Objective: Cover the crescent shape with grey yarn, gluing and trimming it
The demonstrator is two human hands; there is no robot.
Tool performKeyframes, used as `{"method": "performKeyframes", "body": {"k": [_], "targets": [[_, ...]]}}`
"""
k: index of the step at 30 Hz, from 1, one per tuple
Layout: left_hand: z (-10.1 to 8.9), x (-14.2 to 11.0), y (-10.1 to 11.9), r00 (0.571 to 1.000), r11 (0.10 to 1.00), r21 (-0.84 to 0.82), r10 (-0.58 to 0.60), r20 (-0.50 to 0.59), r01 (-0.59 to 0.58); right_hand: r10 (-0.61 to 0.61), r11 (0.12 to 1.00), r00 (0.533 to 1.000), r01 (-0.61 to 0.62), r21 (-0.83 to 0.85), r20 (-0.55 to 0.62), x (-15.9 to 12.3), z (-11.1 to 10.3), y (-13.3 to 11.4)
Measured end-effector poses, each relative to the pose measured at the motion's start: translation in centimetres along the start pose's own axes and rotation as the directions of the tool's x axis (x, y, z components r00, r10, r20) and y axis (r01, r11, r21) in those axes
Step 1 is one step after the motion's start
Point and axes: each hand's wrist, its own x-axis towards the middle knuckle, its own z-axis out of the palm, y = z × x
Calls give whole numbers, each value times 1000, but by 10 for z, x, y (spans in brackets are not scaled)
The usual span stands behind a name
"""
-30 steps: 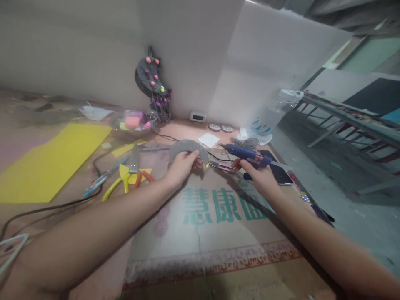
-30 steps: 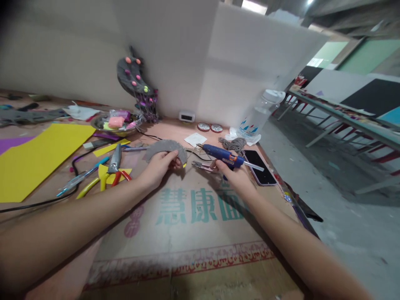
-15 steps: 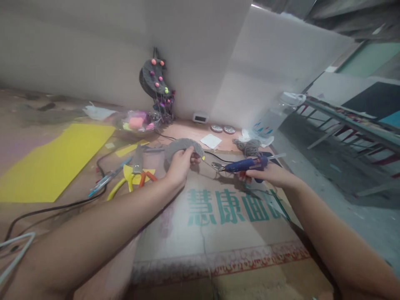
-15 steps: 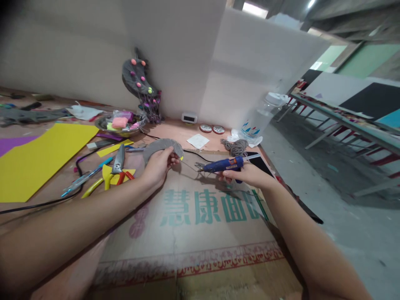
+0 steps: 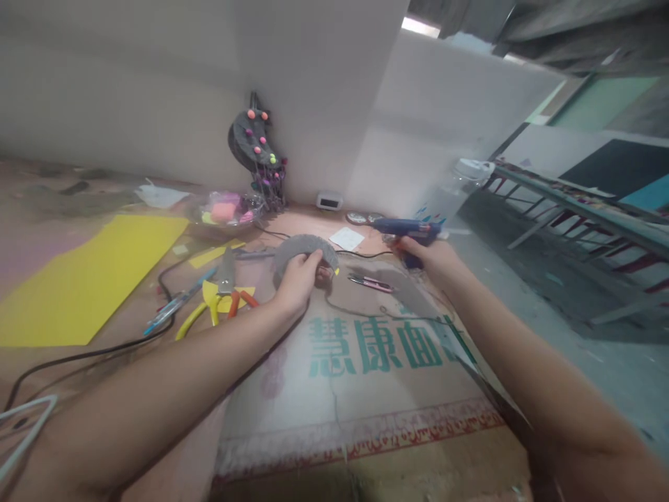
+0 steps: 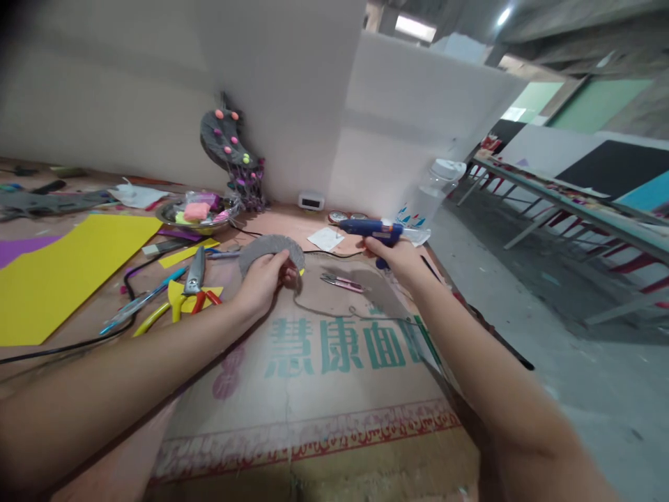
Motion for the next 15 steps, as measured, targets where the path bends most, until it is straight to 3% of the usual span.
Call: {"method": "performKeyframes", "body": {"k": [2, 9, 12, 15], "targets": [[0, 0, 0, 1000, 1000, 26, 8, 13, -8, 21, 981, 1000, -20, -194, 3, 20, 15, -3], [0, -2, 1, 999, 996, 86, 37, 23, -39, 93, 911, 995, -98, -402, -31, 67, 58, 24], [2, -4, 2, 998, 994, 96, 46, 37, -49, 107, 869, 994, -96, -486, -6, 72, 60, 32], [2, -4, 2, 998, 993, 102, 49, 43, -53, 65, 830, 998, -43, -557, 20, 63, 47, 29]]}}
